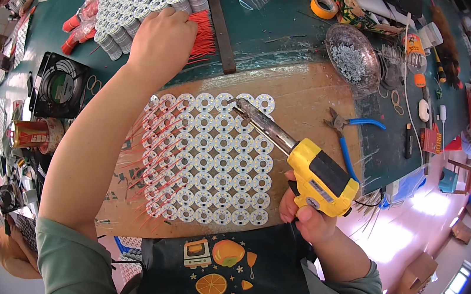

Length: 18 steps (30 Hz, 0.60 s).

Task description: The person solders red wires to circular LED components on a large board array using a handheld soldering iron and solder wire.

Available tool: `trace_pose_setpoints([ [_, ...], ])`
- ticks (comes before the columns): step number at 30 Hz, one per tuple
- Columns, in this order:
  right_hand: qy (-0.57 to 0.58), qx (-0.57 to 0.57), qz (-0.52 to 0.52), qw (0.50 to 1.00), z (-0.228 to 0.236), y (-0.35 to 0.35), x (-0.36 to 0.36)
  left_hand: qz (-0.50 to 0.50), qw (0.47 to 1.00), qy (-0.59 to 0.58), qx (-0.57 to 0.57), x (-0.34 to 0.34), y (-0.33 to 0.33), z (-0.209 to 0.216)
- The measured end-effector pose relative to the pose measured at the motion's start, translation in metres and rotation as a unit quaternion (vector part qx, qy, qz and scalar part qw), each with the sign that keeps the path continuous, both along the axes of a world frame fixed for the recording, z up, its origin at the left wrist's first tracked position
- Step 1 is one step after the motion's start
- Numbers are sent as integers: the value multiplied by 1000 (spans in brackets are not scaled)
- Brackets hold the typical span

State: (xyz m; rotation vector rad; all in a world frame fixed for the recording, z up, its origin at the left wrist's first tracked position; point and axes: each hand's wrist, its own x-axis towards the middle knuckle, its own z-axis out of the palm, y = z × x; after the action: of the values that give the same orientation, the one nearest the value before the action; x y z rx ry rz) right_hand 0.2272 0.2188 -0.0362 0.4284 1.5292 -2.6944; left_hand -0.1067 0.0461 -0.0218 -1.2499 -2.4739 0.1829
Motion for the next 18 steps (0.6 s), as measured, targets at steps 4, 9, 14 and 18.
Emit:
trace_pose_setpoints([
  [4,4,2,-2,1000,0,1,1,9,998,-18,58,-7,2,-1],
  [9,16,10,6,1000,-1,1,-1,94,980,-154,79,-14,3,6],
  [14,20,-12,-10,1000,-1,0,0,104,975,-192,48,-18,4,14],
  [18,28,-11,-3,1000,0,0,-2,80,975,-198,63,-17,0,18],
])
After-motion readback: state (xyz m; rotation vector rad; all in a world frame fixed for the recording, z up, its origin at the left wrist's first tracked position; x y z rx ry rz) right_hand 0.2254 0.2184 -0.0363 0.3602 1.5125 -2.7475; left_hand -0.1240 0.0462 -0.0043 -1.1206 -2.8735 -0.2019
